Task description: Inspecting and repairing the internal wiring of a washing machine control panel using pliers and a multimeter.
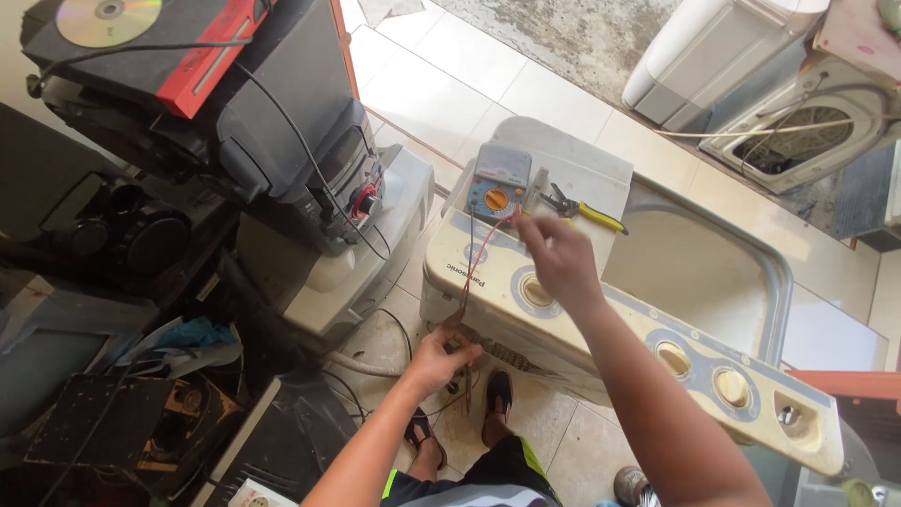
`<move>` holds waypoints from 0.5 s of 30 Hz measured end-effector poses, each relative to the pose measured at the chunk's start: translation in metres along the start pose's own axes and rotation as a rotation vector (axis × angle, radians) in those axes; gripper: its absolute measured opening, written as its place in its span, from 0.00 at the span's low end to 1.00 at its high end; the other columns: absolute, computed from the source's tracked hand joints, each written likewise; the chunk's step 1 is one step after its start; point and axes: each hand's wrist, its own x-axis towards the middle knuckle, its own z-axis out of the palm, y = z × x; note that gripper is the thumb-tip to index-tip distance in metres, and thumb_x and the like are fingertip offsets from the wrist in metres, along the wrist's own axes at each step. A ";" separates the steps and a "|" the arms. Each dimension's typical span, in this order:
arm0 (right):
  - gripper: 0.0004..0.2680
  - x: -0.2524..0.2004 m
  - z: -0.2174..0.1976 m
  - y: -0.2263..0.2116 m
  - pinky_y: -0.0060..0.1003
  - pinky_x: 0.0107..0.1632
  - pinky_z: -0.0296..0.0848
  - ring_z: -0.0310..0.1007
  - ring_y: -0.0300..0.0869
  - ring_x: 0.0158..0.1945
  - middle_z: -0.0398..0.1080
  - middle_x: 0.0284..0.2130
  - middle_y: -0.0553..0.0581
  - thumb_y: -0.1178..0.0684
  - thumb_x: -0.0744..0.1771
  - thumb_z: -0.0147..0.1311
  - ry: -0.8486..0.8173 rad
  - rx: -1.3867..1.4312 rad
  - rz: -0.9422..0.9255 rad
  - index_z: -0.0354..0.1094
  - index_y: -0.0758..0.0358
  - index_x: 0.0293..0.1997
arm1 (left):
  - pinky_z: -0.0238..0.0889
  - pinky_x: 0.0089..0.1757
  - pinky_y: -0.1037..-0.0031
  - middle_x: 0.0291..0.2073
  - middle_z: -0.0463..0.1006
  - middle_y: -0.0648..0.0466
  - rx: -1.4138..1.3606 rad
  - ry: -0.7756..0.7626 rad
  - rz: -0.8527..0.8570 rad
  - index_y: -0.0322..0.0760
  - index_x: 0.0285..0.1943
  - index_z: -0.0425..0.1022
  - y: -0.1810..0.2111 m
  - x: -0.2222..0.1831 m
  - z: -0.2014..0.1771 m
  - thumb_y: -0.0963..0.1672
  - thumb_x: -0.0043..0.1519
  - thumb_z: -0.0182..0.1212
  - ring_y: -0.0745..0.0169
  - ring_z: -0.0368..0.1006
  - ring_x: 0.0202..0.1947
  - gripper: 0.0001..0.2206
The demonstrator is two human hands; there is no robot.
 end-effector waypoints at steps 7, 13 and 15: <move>0.22 -0.196 0.053 0.092 0.36 0.28 0.67 0.69 0.44 0.21 0.68 0.16 0.58 0.34 0.68 0.47 -0.243 0.366 0.875 0.75 0.64 0.27 | 0.65 0.36 0.75 0.26 0.82 0.51 -0.011 -0.314 0.011 0.37 0.33 0.81 0.065 -0.057 0.008 0.46 0.54 0.76 0.68 0.74 0.31 0.10; 0.27 -0.224 0.081 0.086 0.33 0.54 0.60 0.67 0.40 0.47 0.72 0.41 0.56 0.28 0.67 0.34 -0.342 0.895 0.951 0.73 0.63 0.47 | 0.72 0.52 0.72 0.43 0.87 0.39 -0.200 -0.357 -0.141 0.38 0.27 0.75 0.080 -0.088 0.017 0.42 0.58 0.69 0.60 0.81 0.55 0.09; 0.32 -0.229 0.080 0.096 0.34 0.72 0.52 0.66 0.40 0.67 0.74 0.60 0.57 0.27 0.65 0.33 -0.374 0.783 0.978 0.73 0.63 0.62 | 0.71 0.52 0.72 0.40 0.87 0.39 -0.187 -0.321 -0.190 0.37 0.27 0.75 0.093 -0.098 0.013 0.41 0.58 0.69 0.60 0.82 0.50 0.08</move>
